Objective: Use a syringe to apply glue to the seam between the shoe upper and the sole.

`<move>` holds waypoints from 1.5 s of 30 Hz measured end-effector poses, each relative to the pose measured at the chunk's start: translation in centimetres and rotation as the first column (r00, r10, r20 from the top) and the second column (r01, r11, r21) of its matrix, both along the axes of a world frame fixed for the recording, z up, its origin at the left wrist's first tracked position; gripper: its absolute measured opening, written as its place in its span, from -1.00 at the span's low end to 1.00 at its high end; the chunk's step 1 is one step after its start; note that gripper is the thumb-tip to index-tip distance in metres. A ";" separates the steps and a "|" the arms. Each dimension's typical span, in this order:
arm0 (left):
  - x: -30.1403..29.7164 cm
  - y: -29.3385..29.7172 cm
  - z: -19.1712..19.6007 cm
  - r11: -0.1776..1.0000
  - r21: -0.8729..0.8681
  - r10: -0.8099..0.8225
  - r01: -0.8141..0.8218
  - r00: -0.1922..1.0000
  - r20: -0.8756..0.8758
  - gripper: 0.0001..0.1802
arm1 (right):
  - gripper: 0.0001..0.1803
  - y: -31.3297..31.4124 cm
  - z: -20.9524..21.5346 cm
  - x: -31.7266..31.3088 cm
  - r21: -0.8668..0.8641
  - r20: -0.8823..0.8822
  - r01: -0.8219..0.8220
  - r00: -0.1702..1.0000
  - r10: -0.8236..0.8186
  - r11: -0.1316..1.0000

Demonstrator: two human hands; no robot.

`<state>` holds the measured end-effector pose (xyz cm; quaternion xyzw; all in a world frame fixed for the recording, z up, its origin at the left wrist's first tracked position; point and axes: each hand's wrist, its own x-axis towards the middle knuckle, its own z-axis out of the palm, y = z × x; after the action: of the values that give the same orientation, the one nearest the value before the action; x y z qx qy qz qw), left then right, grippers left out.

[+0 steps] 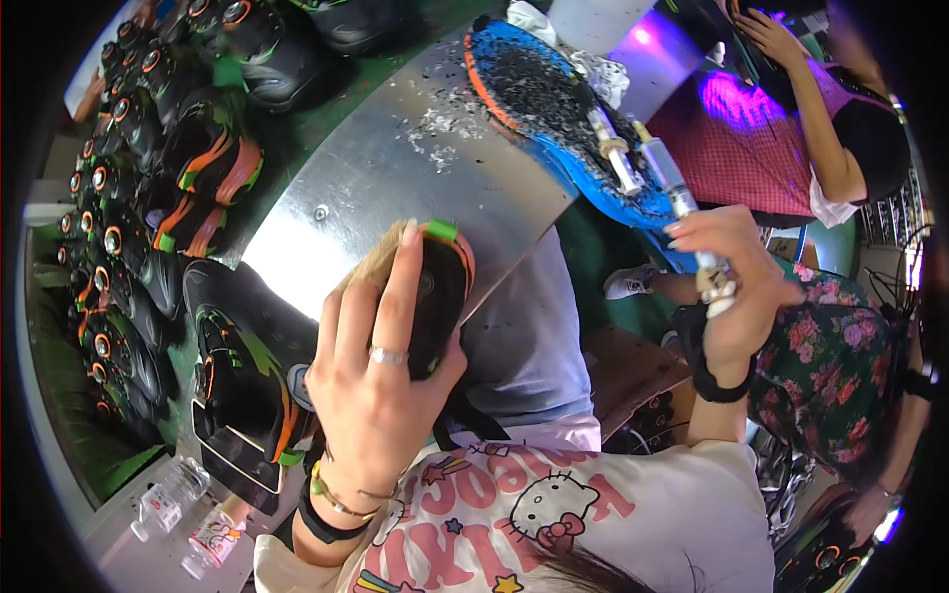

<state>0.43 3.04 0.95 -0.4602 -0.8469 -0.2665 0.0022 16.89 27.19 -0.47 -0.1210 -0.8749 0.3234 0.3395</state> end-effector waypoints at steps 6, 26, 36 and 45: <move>2.4 -0.5 0.4 0.906 0.276 -0.221 0.320 0.916 -0.335 -0.37 | -0.10 2.1 -2.8 1.0 -0.448 0.063 0.144 0.990 -0.130 0.882; 5.1 1.2 -4.1 0.940 0.275 -0.025 0.203 0.843 -0.537 -0.64 | 0.00 3.6 -0.8 3.3 -0.670 0.202 0.213 0.974 -0.102 0.711; 6.4 1.8 -5.7 0.931 0.324 0.008 0.166 0.880 -0.475 -0.53 | -0.05 5.3 1.2 0.8 -0.793 -0.098 -0.372 0.859 0.502 0.482; 5.3 0.3 -5.2 0.863 0.278 -0.284 0.423 0.859 -0.425 -0.61 | -0.21 6.0 3.7 -1.0 -0.453 0.057 -0.693 0.606 0.794 0.561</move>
<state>5.69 3.36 -4.23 -0.6435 -0.6662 -0.3219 0.1964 15.89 33.19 3.24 0.1578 -0.7963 0.5835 0.0233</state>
